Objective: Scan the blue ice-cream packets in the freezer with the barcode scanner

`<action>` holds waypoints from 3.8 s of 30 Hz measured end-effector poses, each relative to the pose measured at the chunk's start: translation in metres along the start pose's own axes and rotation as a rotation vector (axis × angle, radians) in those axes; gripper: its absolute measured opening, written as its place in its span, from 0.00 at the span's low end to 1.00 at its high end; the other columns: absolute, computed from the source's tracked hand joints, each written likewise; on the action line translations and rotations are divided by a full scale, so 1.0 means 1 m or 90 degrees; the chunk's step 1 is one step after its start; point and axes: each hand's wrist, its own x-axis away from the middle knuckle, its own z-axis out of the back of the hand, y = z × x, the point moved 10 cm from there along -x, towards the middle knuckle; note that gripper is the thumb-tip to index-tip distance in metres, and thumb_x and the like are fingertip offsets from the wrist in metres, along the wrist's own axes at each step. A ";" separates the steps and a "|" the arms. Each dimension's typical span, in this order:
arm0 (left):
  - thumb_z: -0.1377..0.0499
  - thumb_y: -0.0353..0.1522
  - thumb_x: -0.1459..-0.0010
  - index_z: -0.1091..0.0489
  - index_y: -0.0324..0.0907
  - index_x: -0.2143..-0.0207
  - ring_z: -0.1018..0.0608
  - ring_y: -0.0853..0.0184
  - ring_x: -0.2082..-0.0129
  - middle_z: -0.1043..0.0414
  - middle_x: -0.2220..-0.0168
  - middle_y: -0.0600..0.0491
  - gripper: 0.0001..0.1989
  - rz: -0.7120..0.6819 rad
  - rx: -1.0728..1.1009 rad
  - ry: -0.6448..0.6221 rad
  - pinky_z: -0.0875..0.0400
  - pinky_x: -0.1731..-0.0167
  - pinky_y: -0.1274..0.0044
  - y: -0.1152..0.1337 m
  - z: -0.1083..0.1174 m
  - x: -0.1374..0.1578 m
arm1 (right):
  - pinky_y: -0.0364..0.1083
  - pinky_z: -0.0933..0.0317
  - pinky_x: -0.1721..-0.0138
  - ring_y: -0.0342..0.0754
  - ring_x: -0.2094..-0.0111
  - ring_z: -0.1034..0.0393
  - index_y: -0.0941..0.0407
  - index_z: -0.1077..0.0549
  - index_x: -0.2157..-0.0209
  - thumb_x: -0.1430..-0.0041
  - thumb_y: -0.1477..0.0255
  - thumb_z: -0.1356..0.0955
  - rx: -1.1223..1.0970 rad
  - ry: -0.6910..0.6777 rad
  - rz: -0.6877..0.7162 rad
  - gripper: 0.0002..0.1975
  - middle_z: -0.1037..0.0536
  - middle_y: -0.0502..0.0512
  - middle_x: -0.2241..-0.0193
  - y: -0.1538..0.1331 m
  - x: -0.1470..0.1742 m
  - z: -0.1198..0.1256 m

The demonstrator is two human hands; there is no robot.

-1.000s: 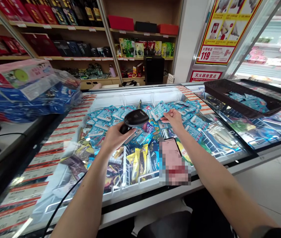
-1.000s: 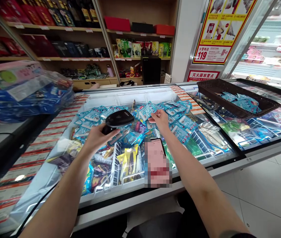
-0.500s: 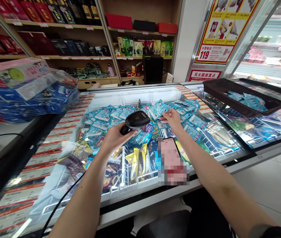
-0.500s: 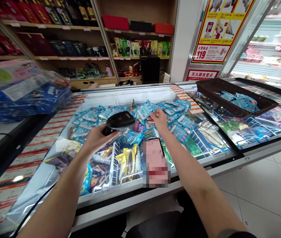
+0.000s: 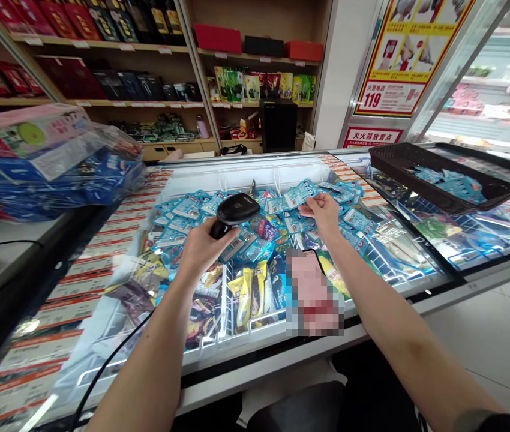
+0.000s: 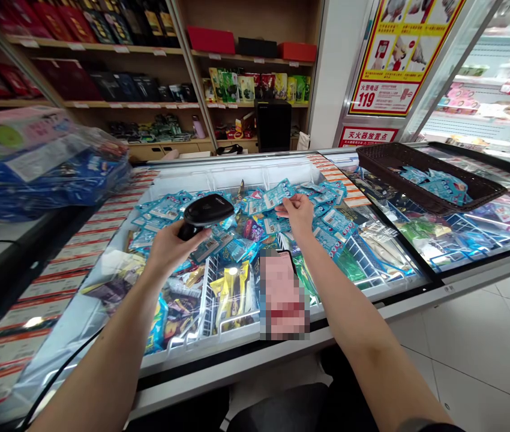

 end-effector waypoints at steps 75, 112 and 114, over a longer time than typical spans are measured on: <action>0.40 0.51 0.52 0.27 0.39 0.66 0.31 0.68 0.77 0.31 0.79 0.54 0.24 -0.033 0.061 -0.091 0.43 0.79 0.79 0.006 -0.005 0.006 | 0.46 0.24 0.75 0.49 0.76 0.22 0.53 0.39 0.69 0.54 0.68 0.24 0.052 -0.131 -0.091 0.19 0.28 0.44 0.80 0.017 0.018 -0.033; 0.38 0.51 0.52 0.26 0.38 0.66 0.32 0.69 0.78 0.32 0.79 0.54 0.25 -0.037 0.052 -0.124 0.44 0.79 0.79 0.016 -0.014 0.007 | 0.46 0.31 0.80 0.48 0.79 0.26 0.53 0.38 0.66 0.48 0.65 0.30 0.093 0.033 -0.019 0.13 0.27 0.47 0.79 0.000 -0.002 0.006; 0.39 0.51 0.52 0.27 0.38 0.65 0.32 0.69 0.78 0.31 0.79 0.54 0.25 -0.027 0.053 -0.108 0.45 0.79 0.79 0.011 -0.012 0.006 | 0.45 0.32 0.82 0.48 0.80 0.27 0.53 0.38 0.67 0.47 0.66 0.32 0.114 0.080 -0.012 0.10 0.29 0.46 0.81 0.001 -0.009 0.021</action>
